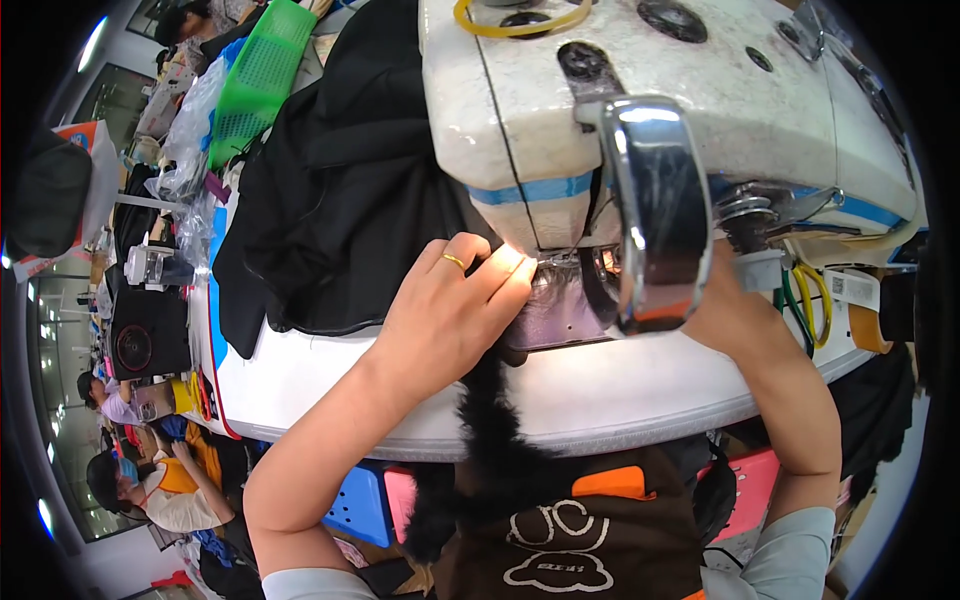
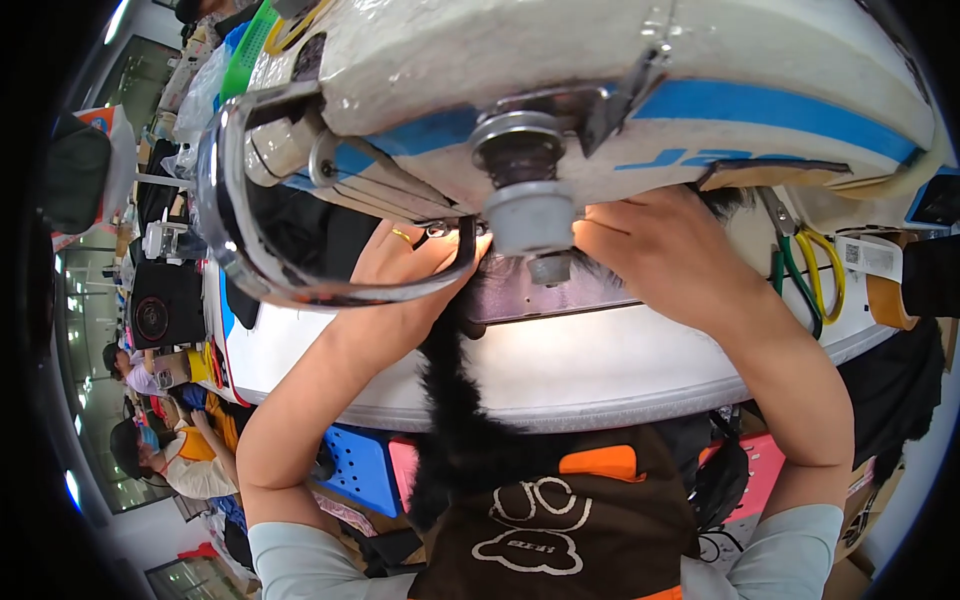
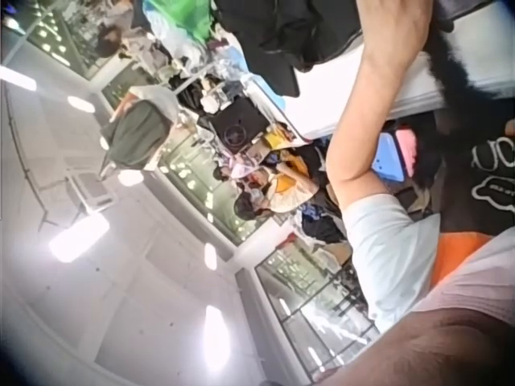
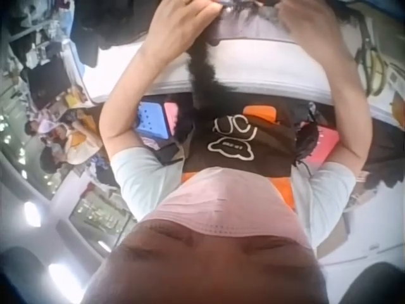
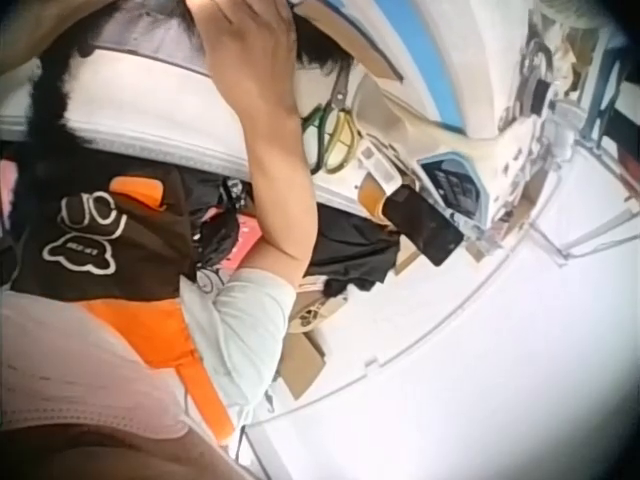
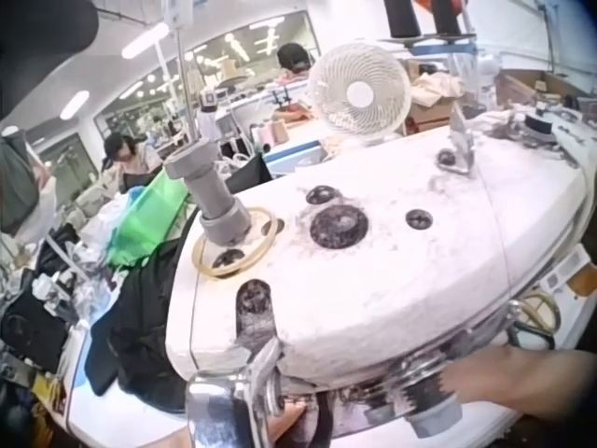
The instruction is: Sewing a faux fur trim onto a black fabric garment piece using an industrial sewing machine.
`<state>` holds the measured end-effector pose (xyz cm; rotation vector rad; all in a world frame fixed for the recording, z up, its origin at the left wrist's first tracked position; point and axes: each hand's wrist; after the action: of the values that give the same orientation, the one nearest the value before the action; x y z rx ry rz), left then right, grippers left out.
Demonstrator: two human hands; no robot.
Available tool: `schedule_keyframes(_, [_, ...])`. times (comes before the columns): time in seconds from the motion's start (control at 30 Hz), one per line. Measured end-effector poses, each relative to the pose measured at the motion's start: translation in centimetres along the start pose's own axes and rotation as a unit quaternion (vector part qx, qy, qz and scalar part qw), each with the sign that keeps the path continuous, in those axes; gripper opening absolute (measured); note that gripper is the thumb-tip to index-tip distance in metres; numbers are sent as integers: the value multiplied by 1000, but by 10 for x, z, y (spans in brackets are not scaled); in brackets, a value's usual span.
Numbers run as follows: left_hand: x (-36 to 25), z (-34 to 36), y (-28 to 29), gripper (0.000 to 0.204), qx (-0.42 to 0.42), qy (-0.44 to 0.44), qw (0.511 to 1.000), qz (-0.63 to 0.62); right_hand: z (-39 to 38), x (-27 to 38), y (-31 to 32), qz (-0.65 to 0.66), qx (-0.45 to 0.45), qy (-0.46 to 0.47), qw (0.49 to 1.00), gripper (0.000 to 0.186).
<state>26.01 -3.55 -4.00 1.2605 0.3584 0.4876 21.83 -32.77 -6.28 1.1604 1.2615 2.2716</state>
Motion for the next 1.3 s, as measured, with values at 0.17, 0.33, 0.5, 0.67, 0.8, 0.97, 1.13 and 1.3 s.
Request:
schedule_keyframes(0.17, [0,5,-7,20,8,32,999,-5,-6,-15,-14,-72,2,23,997,21])
schedule_keyframes(0.33, [-1,8,-8,15,9,32,999,-21,-5,-3,-4,-218,-72,60,972,28])
schedule_keyframes(0.5, [2,12,-15,11,-33,23,999,-34,-12,-17,-13,-104,-43,-13,994,30])
schedule_keyframes(0.67, [0,9,-14,10,-14,33,998,-51,-15,-15,-18,65,-64,-82,992,30])
schedule_keyframes(0.8, [-2,11,-13,8,-11,35,998,-41,-17,-18,-14,-11,-34,-34,999,29])
schedule_keyframes(0.97, [-6,14,-13,7,-51,37,998,-24,-10,-9,-11,-97,-58,-9,994,26])
schedule_keyframes(1.13, [-3,13,-15,7,-31,30,999,-6,-13,-17,-24,16,-81,-75,994,28])
schedule_keyframes(1.3, [-7,24,-14,7,-22,18,1000,0,-17,-9,-3,-56,-80,-65,993,30])
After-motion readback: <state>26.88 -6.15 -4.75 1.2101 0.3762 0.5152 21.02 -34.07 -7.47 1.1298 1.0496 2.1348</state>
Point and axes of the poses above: each hand's wrist, its own z-axis towards the middle knuckle, its own y-axis out of the back of the hand, x = y × z, and after that the axes turned 6 degrees about y, right-handed
